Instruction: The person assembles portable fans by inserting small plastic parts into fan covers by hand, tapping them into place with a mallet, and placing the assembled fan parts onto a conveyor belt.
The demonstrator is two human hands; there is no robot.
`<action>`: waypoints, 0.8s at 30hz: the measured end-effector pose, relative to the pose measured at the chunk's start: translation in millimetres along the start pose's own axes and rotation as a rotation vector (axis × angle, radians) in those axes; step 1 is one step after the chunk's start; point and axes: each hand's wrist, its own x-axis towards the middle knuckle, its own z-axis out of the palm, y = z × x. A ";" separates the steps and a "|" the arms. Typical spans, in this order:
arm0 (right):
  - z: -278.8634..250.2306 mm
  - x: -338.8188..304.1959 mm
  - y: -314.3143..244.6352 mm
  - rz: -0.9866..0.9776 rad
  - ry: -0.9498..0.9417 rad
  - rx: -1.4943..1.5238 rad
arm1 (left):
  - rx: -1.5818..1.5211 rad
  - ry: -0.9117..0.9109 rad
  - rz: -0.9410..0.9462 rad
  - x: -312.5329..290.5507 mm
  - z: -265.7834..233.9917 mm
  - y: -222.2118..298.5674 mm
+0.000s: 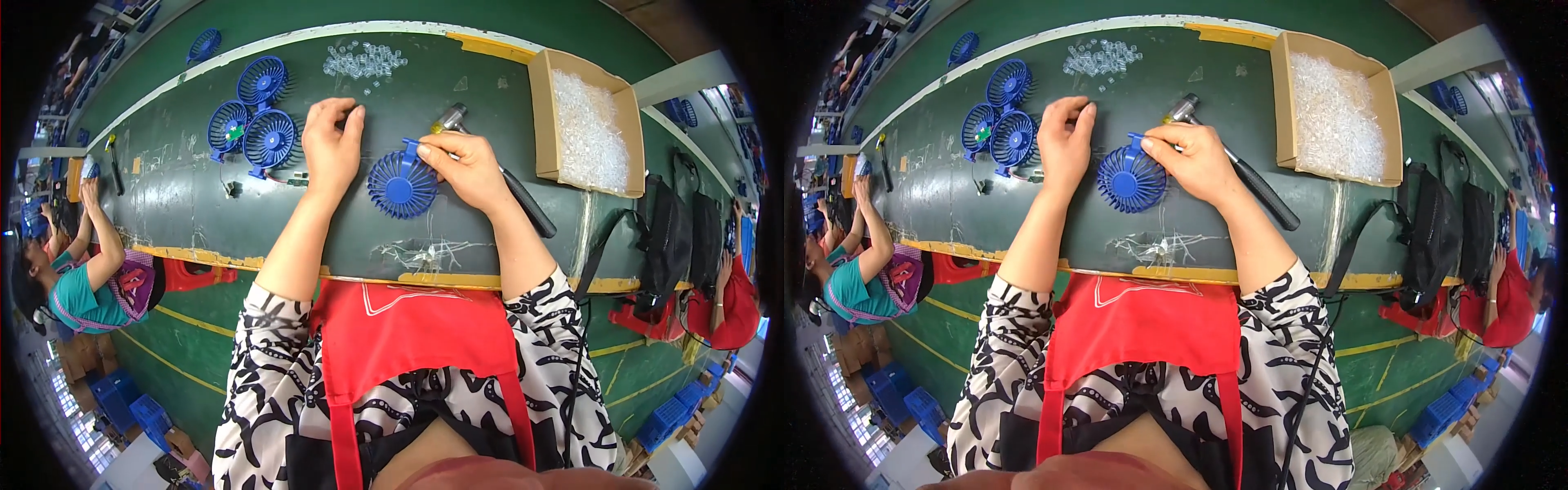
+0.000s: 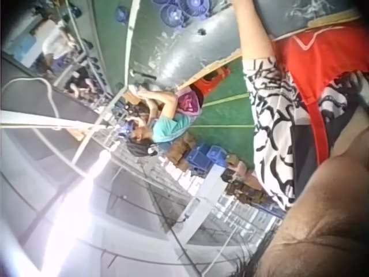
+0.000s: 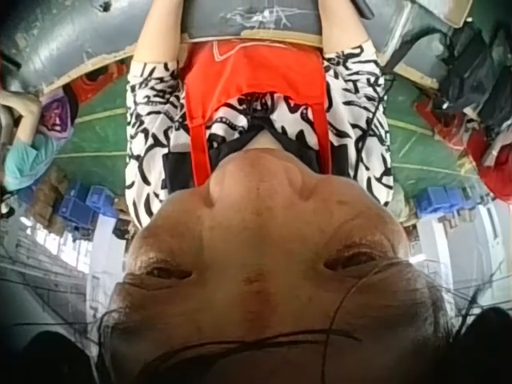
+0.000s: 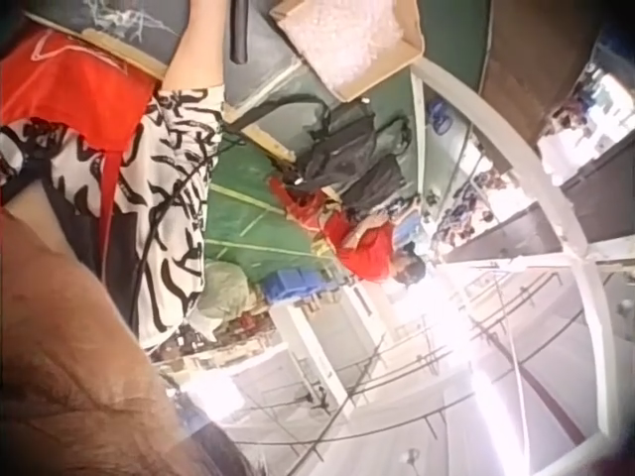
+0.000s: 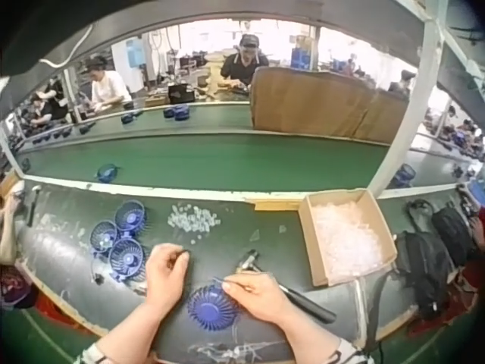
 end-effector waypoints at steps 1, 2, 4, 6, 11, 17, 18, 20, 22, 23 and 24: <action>-0.9 0.6 -0.7 -0.106 0.006 -0.067 | 0.095 0.020 0.034 8.0 4.4 -2.2; -0.3 1.0 -2.3 -0.120 0.011 -0.072 | 0.189 0.039 0.068 14.5 8.3 -3.9; -2.2 1.0 -8.8 -0.230 -0.039 -0.198 | 0.292 0.031 0.055 22.6 15.6 -6.0; -0.5 1.4 -11.1 -0.330 -0.012 -0.274 | 0.380 -0.002 0.020 28.8 18.0 -8.5; 4.8 -2.6 -14.0 -0.083 0.010 0.108 | 0.083 0.019 0.053 28.0 17.4 -5.7; 3.0 -2.7 -11.9 0.026 0.052 0.257 | -0.725 -0.299 -0.616 -7.8 -10.6 24.2; 2.6 -2.3 -11.0 0.025 0.064 0.271 | -0.862 -0.348 -0.651 -14.0 -11.3 21.8; 5.0 -1.3 -10.0 0.034 0.053 0.340 | -1.049 -0.430 -0.685 -22.5 -18.0 27.9; 5.6 -2.3 -9.4 0.069 0.033 0.423 | -1.042 -0.430 -0.721 -26.8 -20.5 37.0; 5.3 -2.7 -8.2 0.070 0.033 0.423 | -1.038 -0.433 -0.755 -28.1 -20.2 39.0; 4.5 -3.2 -6.8 0.065 0.004 0.446 | -1.039 -0.433 -0.756 -29.3 -19.3 38.9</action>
